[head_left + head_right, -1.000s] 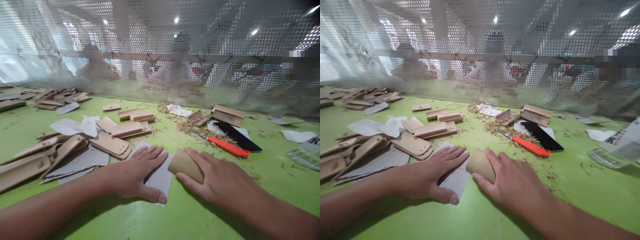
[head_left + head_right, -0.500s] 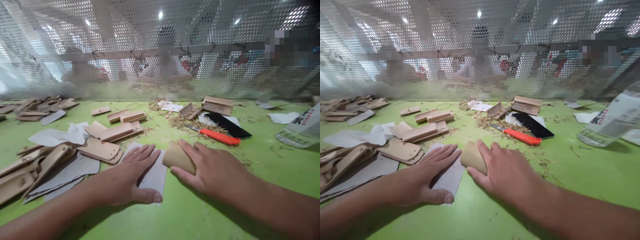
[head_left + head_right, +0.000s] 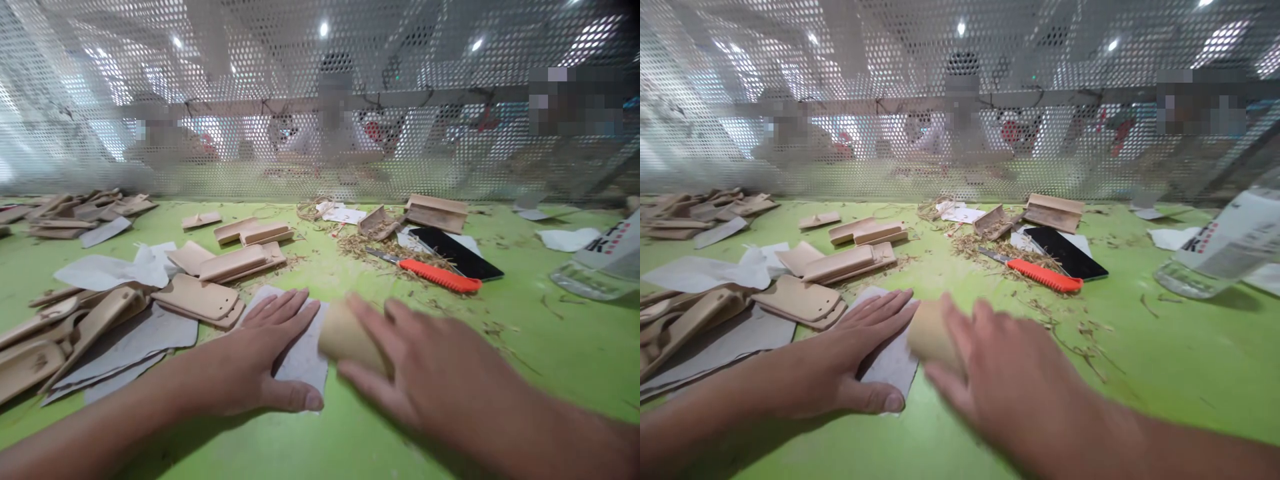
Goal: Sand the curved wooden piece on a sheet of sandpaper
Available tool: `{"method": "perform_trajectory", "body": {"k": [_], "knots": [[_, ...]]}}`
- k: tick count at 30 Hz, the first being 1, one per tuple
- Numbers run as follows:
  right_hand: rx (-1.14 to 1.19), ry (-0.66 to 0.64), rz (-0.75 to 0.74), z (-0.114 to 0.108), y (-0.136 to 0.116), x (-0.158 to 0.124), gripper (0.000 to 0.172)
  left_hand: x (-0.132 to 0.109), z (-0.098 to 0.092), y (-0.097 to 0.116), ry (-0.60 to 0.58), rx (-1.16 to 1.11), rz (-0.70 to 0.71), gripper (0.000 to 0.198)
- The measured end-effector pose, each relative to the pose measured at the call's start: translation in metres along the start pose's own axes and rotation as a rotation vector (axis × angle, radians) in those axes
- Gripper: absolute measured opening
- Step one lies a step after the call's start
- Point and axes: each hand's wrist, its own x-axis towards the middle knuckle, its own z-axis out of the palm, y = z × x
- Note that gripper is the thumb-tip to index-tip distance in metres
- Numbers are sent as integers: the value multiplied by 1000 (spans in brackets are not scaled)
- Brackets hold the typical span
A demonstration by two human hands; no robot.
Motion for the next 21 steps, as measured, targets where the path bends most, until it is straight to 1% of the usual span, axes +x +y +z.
{"method": "perform_trajectory", "body": {"k": [2, 3, 5, 6, 9, 10, 12, 13, 16, 17, 19, 20, 21], "knots": [[69, -29, -119, -1, 0, -1, 72, -1, 1, 1, -9, 7, 2, 116], [79, -34, -107, -1, 1, 0, 72, -1, 1, 1, -6, 11, -2, 116], [4, -35, 21, 0, 4, 3, 75, -2, 2, 1, 11, 14, -11, 114], [-16, -31, 44, 1, 5, 4, 77, -2, 2, 1, 21, 13, -9, 113], [49, -51, -32, 1, 7, 9, 77, -3, 2, 1, 15, 12, 11, 113], [66, -64, -28, 1, 7, 9, 77, -3, 2, 1, 11, 13, 8, 114], [53, -75, 25, 1, 7, 10, 77, -3, 1, 1, 12, 14, -8, 114], [27, -65, 59, 1, 6, 10, 77, -3, 1, 1, 14, 13, -11, 114], [61, -20, -97, 2, 5, 8, 75, -4, 0, 2, 11, 5, 4, 113], [53, -19, -86, 2, 5, 7, 74, -4, 0, 2, 11, 2, 5, 113], [-35, 14, 13, 3, 5, 5, 73, -4, 0, 2, 17, -5, -6, 113], [-62, 44, 8, 3, 5, 4, 72, -4, 0, 2, 18, -6, -8, 113], [-47, 60, -67, 3, 6, 4, 70, -4, 0, 2, 16, -7, -5, 113]]}}
